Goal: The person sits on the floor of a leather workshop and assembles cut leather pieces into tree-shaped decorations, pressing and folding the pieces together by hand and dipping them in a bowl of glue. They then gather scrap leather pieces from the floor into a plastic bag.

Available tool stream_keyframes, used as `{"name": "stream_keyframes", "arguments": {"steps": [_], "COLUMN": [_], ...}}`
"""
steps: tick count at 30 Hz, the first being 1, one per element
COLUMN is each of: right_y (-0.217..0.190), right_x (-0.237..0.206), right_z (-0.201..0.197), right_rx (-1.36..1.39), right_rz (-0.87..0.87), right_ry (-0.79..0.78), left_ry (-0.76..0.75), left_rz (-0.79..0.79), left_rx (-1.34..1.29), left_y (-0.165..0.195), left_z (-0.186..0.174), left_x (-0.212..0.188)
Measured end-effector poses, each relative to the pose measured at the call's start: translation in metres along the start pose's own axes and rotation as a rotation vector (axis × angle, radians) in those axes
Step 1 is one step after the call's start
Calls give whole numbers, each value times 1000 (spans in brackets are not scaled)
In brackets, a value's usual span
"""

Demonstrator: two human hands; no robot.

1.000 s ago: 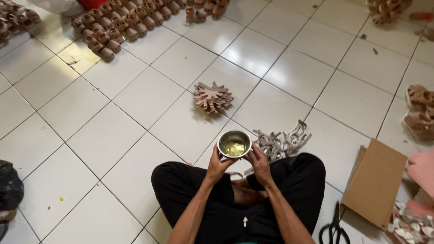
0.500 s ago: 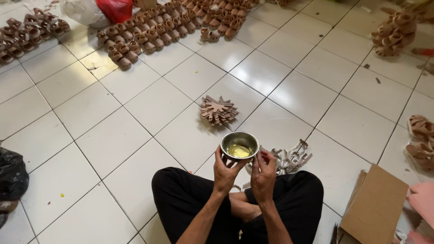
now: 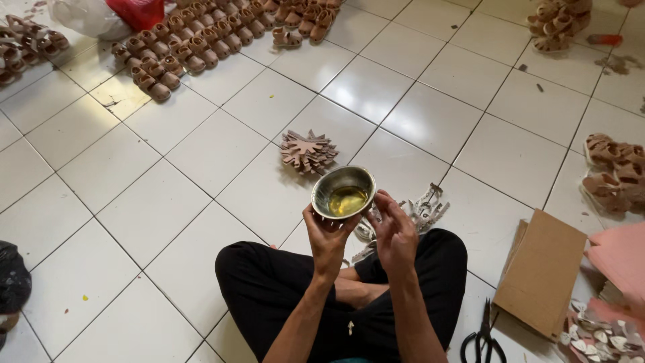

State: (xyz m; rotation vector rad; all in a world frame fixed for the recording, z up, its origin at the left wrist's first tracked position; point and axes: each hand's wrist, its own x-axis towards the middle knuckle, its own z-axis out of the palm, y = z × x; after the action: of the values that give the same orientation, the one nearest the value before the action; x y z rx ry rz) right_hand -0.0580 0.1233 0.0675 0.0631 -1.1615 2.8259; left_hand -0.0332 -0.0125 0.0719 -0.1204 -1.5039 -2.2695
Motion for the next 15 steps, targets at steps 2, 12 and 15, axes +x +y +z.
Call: {"name": "stream_keyframes", "arguments": {"steps": [2, 12, 15], "right_y": [5, 17, 12], "right_x": [-3, -27, -27], "right_z": [9, 32, 25], "right_rx": [85, -180, -138], "right_rz": [4, -49, -93], "right_ry": [20, 119, 48], "left_ry": [17, 117, -15], "left_rz": [-17, 152, 141], "left_rx": [-42, 119, 169], "left_y": [0, -9, 5], "left_z": [8, 17, 7], "left_x": [-3, -1, 2]}}
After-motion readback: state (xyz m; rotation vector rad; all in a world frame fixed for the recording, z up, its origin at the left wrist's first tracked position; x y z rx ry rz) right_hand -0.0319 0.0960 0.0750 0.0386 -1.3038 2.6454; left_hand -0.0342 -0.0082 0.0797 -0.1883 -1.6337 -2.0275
